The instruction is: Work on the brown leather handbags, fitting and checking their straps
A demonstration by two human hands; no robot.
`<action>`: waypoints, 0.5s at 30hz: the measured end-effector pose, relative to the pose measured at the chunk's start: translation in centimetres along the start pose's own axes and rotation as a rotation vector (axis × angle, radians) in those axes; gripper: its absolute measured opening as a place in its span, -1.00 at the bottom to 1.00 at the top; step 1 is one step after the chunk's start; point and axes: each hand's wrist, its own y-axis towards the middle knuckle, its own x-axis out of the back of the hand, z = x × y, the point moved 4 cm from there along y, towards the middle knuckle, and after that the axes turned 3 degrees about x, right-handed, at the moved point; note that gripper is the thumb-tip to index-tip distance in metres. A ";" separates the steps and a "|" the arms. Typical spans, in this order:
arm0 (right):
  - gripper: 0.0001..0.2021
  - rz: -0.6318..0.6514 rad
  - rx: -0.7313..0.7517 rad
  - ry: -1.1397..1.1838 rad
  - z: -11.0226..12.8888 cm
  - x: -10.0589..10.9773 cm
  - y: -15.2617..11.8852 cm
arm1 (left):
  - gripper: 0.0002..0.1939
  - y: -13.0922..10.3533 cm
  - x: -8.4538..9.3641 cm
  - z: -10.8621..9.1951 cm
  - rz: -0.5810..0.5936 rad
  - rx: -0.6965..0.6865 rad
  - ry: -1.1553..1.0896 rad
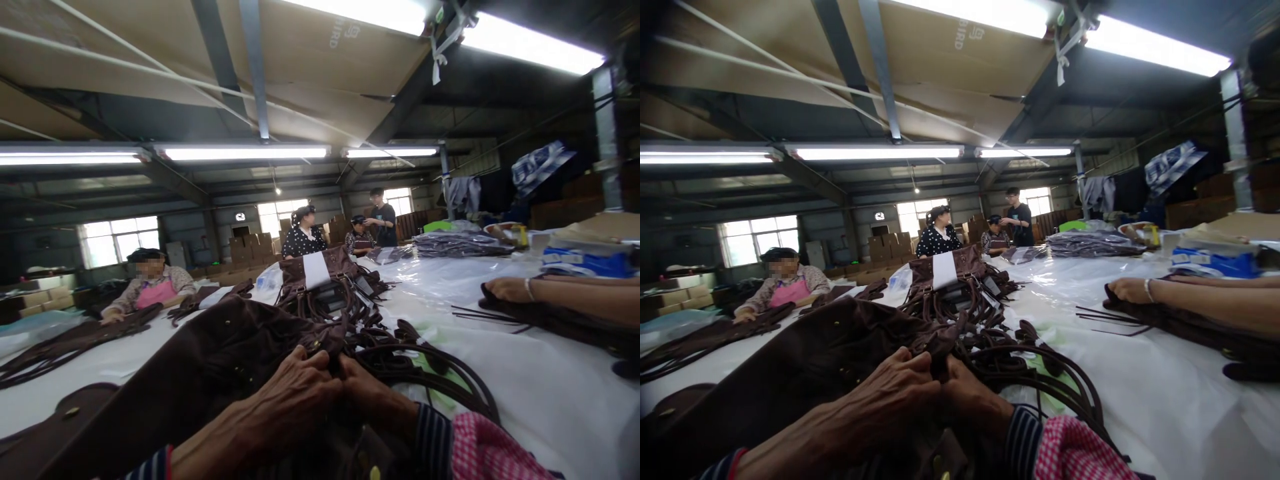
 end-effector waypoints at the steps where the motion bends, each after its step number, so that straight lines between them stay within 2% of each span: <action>1: -0.51 0.017 0.050 -0.048 0.8 -0.1 -0.2 | -0.99 -0.1 0.0 -0.1 0.002 0.008 0.007; 3: -0.52 0.044 0.134 -0.145 1.9 -0.3 -0.4 | -0.97 -0.1 -0.2 -0.2 0.001 0.027 0.025; 5: -0.55 0.040 0.176 -0.206 1.9 -0.4 -0.2 | -0.95 -0.1 -0.4 -0.1 -0.010 0.047 0.040; 7: -0.62 0.012 0.192 -0.293 0.9 -0.3 0.1 | -0.92 0.0 -0.8 0.2 -0.009 0.050 0.042; 12: -0.91 -0.149 0.197 -0.681 -2.9 0.7 0.5 | -0.90 0.0 -1.5 1.3 -0.034 0.031 0.020; 15: -0.80 -0.107 0.241 -0.816 -3.5 0.6 0.2 | -0.88 -0.2 -1.8 1.6 -0.059 0.018 0.013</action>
